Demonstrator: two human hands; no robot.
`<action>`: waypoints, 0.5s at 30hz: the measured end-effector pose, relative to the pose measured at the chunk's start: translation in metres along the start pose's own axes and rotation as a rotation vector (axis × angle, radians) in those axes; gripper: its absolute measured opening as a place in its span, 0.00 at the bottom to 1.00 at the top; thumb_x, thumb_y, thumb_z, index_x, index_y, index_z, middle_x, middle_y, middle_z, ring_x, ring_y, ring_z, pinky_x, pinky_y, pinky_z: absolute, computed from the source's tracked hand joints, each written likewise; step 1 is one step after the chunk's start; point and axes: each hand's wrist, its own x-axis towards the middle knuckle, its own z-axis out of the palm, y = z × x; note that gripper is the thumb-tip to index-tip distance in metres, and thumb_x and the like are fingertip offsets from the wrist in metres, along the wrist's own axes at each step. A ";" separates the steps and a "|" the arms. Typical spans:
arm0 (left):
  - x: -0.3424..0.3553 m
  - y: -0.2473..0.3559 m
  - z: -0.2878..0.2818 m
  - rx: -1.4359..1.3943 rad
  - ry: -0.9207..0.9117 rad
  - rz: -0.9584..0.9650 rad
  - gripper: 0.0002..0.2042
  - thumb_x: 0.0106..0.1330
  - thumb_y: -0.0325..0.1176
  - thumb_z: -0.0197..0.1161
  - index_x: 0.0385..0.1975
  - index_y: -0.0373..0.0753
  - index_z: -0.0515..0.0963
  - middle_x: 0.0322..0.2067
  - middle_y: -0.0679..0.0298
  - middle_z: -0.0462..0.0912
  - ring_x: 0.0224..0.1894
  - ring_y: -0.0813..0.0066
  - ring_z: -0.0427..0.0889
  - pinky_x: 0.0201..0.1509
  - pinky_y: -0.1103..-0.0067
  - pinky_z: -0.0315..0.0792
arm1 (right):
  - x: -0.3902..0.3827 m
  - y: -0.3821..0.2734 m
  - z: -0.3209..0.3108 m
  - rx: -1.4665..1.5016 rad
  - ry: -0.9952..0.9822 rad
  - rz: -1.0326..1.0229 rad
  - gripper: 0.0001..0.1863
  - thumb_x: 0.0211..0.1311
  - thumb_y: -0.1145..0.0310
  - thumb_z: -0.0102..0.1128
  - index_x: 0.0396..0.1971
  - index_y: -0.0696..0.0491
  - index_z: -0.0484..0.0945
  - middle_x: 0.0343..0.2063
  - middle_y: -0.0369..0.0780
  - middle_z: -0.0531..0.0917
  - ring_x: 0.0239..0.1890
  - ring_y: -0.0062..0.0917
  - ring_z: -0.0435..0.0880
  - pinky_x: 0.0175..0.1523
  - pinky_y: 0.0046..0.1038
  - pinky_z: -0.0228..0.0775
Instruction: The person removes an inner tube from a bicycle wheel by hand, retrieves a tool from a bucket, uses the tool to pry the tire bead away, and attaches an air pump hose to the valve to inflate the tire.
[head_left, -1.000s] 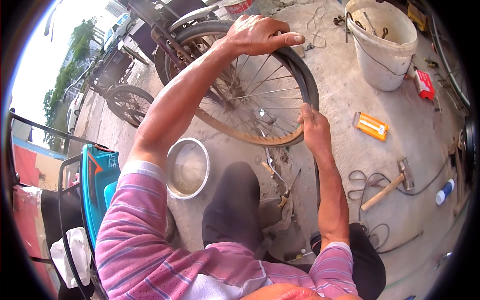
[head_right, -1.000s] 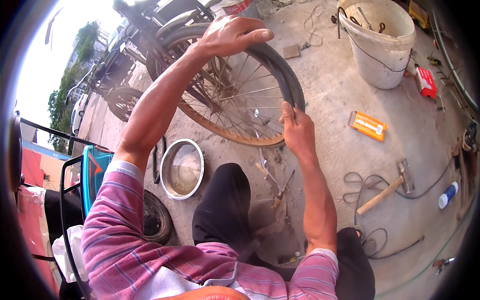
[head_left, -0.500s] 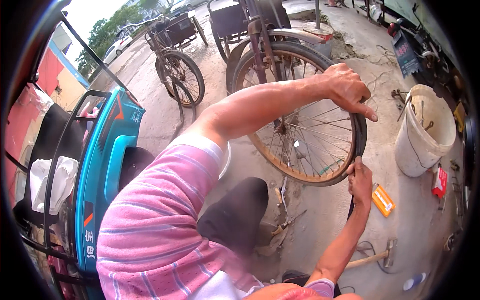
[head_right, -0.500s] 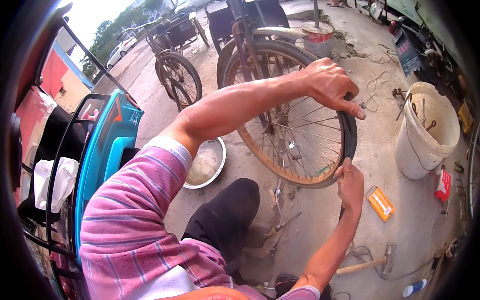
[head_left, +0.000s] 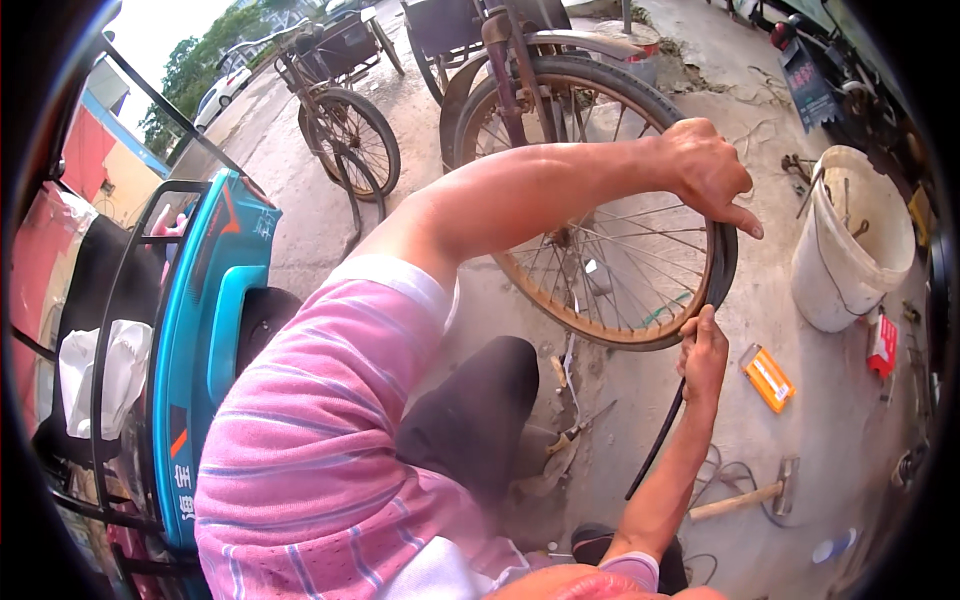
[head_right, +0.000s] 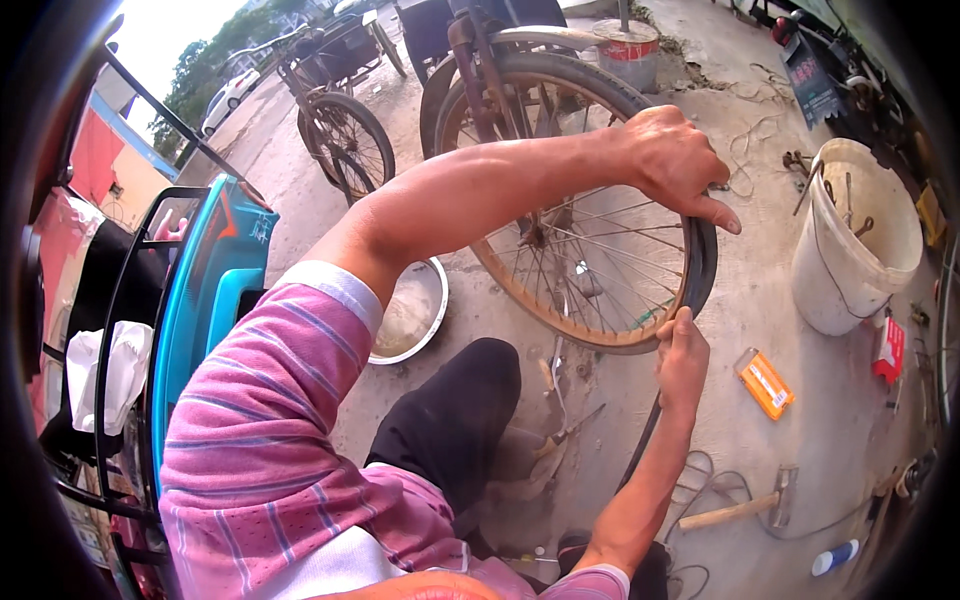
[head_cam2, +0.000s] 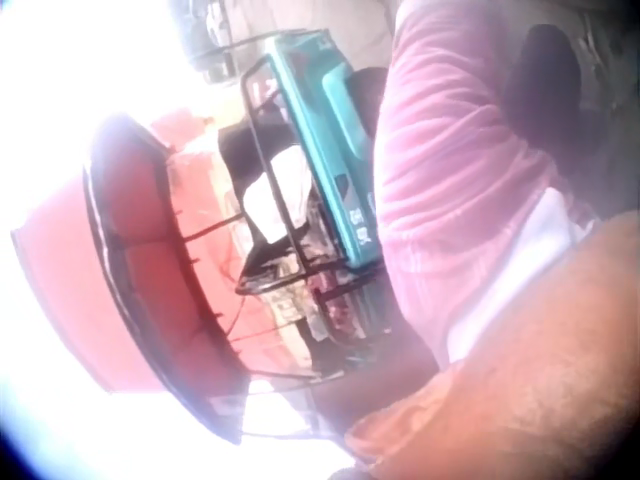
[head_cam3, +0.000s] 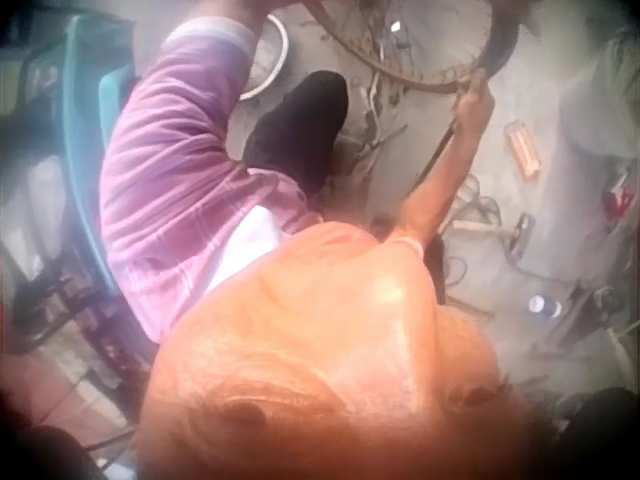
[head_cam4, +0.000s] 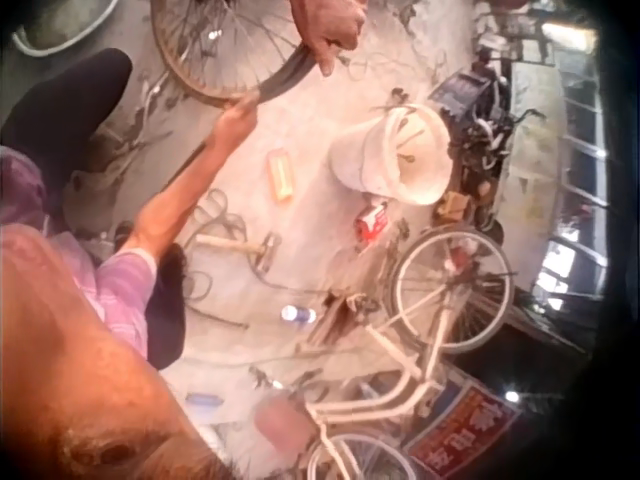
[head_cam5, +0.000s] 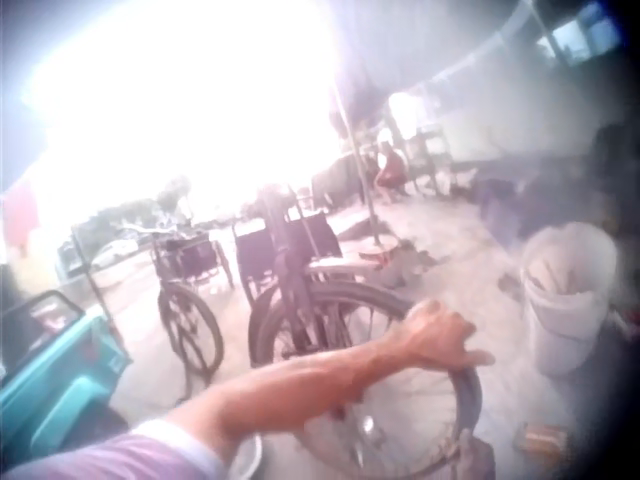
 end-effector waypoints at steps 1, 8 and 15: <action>0.001 0.004 -0.005 -0.006 -0.031 0.006 0.40 0.65 0.78 0.46 0.25 0.42 0.84 0.20 0.57 0.84 0.28 0.54 0.87 0.35 0.63 0.80 | -0.005 -0.005 -0.006 -0.028 -0.002 -0.002 0.30 0.78 0.38 0.48 0.25 0.50 0.73 0.14 0.24 0.59 0.13 0.08 0.53 0.16 0.18 0.46; -0.008 0.002 0.003 0.065 0.039 -0.018 0.35 0.66 0.75 0.50 0.27 0.45 0.84 0.19 0.60 0.83 0.26 0.56 0.86 0.35 0.65 0.80 | -0.054 0.004 -0.035 0.112 -0.167 0.275 0.30 0.76 0.37 0.49 0.26 0.50 0.72 0.13 0.26 0.61 0.12 0.11 0.56 0.17 0.20 0.47; -0.003 -0.008 -0.020 -0.042 0.061 -0.072 0.27 0.68 0.62 0.59 0.25 0.41 0.84 0.23 0.55 0.85 0.29 0.55 0.86 0.38 0.61 0.78 | -0.049 0.066 -0.083 0.448 0.114 0.251 0.29 0.76 0.36 0.47 0.28 0.48 0.71 0.14 0.26 0.61 0.12 0.12 0.56 0.17 0.18 0.50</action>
